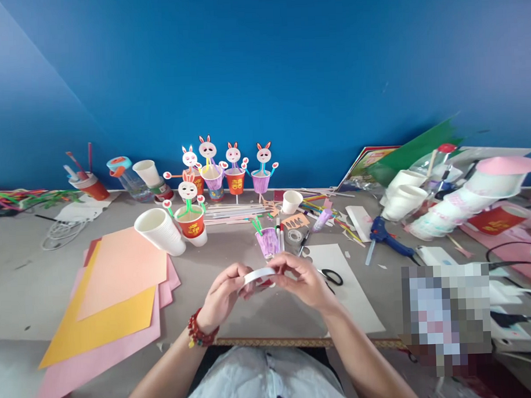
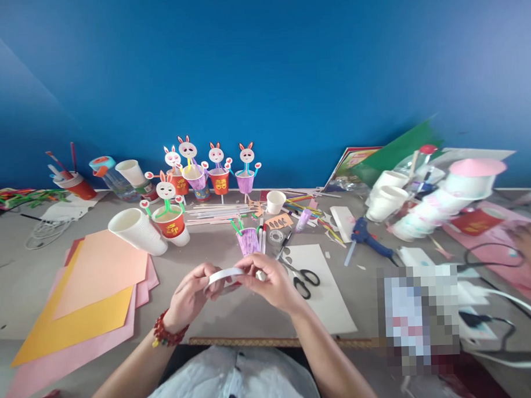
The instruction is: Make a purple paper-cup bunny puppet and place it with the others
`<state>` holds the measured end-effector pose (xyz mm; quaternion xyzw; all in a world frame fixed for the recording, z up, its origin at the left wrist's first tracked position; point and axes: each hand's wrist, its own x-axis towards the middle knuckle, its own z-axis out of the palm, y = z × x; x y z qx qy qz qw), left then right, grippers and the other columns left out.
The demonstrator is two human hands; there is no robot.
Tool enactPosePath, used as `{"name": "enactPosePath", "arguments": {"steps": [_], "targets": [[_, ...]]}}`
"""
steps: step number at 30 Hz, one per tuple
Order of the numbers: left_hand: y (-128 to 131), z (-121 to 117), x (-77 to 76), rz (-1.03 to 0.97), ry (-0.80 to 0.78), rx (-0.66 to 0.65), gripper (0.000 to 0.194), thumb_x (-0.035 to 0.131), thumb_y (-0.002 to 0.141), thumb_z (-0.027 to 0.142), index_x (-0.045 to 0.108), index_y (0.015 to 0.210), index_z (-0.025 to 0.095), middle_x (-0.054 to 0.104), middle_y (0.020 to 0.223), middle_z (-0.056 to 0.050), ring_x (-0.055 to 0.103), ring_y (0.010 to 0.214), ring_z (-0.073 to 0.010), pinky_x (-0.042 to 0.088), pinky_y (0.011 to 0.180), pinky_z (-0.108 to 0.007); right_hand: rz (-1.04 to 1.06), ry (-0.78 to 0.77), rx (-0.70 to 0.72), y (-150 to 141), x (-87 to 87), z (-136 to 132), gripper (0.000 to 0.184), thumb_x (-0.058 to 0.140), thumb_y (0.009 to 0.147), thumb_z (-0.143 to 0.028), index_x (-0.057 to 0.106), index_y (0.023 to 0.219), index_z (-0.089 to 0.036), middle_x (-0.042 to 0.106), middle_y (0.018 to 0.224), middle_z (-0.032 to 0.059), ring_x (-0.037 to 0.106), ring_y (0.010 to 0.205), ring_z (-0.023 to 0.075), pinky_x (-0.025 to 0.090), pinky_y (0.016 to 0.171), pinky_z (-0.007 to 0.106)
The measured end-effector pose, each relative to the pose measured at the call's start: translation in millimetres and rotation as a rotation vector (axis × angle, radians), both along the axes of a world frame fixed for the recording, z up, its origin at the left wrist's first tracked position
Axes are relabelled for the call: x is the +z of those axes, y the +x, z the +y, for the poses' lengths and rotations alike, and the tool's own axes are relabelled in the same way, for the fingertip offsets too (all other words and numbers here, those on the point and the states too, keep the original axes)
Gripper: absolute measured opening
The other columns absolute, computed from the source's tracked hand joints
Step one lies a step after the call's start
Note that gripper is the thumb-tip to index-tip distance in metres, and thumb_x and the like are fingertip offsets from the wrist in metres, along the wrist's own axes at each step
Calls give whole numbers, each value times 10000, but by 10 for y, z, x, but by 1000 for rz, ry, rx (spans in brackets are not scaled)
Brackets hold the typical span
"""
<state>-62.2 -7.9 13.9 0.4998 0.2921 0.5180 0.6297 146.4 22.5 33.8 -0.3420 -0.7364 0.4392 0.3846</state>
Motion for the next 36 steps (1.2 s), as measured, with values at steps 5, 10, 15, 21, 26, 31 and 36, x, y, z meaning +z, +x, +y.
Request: {"name": "enactPosePath", "arguments": {"steps": [5,10,15,21,26,31,36], "targets": [[-79,86,-17,-34,-28,15,263,497,925,372,544,756,174,504,661,-5,486,646,-154,421,709,-326,63,-76,-22,-75,-12,-21,185,676,899,-386,700,939,-207,689,821,30,613,742,171,498,680,278],[-128,110,36,108,-26,30,258,610,905,423,585,849,173,555,754,-24,523,740,-167,430,727,-315,47,1,-28,-121,55,-39,174,677,897,-390,711,900,-219,658,809,23,591,764,177,469,723,293],[-63,132,-16,-82,-86,54,313,543,889,481,487,754,204,445,634,-1,533,715,-200,478,722,-381,220,-179,121,-114,3,-28,296,638,910,-472,703,845,-191,659,766,29,582,712,167,462,667,287],[-176,143,51,316,111,66,258,606,902,423,665,891,172,633,932,-82,570,992,-248,443,916,-364,86,-154,58,-107,-16,-70,203,689,890,-387,725,969,-204,652,722,-10,569,638,132,426,618,248],[-174,95,94,293,62,55,234,631,910,411,651,924,179,642,905,-60,603,1021,-238,472,819,-292,16,-18,17,-110,0,-51,178,656,915,-379,716,927,-212,656,770,0,584,691,147,437,653,260],[-201,65,169,460,243,5,194,504,989,318,655,987,196,682,856,-51,628,1047,-234,447,972,-359,-21,183,-73,-75,22,-37,166,624,942,-298,697,1086,-258,690,1038,56,638,994,222,495,901,357],[-93,45,178,685,511,342,83,569,952,205,645,980,219,727,833,-16,666,876,-188,381,1085,-447,-71,408,-362,-187,-15,-126,250,619,922,-183,653,1157,-261,644,1161,96,617,1102,245,503,966,396]]}}
